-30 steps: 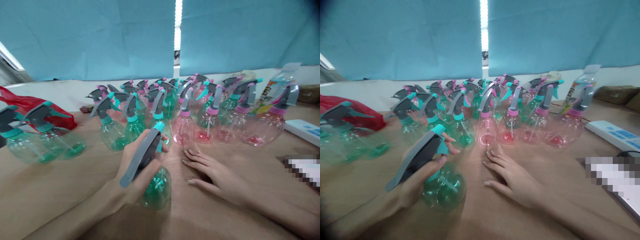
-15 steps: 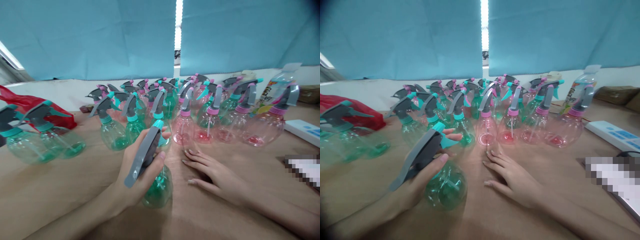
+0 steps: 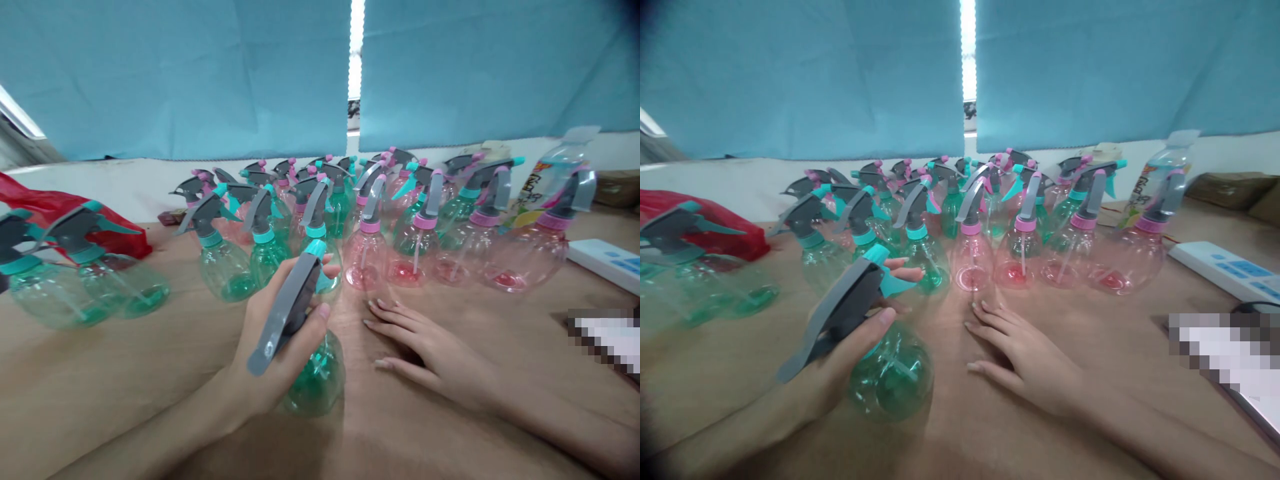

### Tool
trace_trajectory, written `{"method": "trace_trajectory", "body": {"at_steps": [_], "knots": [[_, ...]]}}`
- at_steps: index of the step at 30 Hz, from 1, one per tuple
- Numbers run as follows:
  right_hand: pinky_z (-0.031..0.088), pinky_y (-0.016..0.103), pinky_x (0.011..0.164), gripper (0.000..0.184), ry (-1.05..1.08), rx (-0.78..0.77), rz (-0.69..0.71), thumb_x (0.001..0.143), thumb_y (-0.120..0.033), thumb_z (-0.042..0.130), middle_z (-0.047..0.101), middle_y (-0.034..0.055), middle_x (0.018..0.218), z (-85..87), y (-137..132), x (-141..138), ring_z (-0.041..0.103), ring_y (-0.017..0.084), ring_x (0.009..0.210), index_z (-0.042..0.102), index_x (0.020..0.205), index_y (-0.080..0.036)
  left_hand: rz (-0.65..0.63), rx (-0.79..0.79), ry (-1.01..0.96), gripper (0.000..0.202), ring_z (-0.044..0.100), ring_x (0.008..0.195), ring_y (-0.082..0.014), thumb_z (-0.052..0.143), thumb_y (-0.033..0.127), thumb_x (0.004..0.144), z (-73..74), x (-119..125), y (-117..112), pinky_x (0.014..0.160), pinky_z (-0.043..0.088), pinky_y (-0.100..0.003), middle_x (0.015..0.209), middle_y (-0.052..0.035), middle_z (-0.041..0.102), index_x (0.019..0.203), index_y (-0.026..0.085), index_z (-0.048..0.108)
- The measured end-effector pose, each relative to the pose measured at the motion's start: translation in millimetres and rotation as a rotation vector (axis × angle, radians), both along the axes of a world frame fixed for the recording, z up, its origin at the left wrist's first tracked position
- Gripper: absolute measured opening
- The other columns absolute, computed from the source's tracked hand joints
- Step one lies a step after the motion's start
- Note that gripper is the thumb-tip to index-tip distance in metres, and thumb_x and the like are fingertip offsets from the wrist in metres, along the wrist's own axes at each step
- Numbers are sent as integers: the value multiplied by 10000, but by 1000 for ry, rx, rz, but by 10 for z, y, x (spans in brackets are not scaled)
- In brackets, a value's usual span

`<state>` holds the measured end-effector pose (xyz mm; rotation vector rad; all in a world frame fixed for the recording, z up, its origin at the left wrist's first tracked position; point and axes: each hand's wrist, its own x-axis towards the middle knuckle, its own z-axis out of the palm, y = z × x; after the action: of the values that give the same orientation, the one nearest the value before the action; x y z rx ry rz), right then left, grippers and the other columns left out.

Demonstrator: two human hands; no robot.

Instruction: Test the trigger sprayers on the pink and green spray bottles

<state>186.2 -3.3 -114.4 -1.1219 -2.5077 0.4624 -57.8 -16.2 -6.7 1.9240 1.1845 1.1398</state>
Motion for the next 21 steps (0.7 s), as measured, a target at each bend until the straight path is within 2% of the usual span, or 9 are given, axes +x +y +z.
{"method": "trace_trajectory", "body": {"at_steps": [4,12,21], "knots": [[303,532,1151,559,15,4,-5,953,-527,520,386,73,1540,-6,-5,4,318,303,1426,480,1436,-248,1,-16,-1,404,598,630,-153,574,212,785,3,2,-2,599,528,-294,1046,-16,703,1184,265,540],[303,535,1151,553,3,-7,-6,954,-537,511,386,70,1541,12,-7,-3,320,302,1426,494,1425,-247,-45,6,10,378,588,694,-143,549,169,835,20,-10,-26,660,530,-287,1109,-30,664,1204,243,514],[295,520,1159,574,-36,-5,-5,961,-559,479,372,72,1547,28,-3,-8,307,286,1433,491,1426,-222,-6,19,-12,353,631,708,-162,585,218,794,2,-12,1,671,555,-304,1131,-18,671,1143,269,564]]}}
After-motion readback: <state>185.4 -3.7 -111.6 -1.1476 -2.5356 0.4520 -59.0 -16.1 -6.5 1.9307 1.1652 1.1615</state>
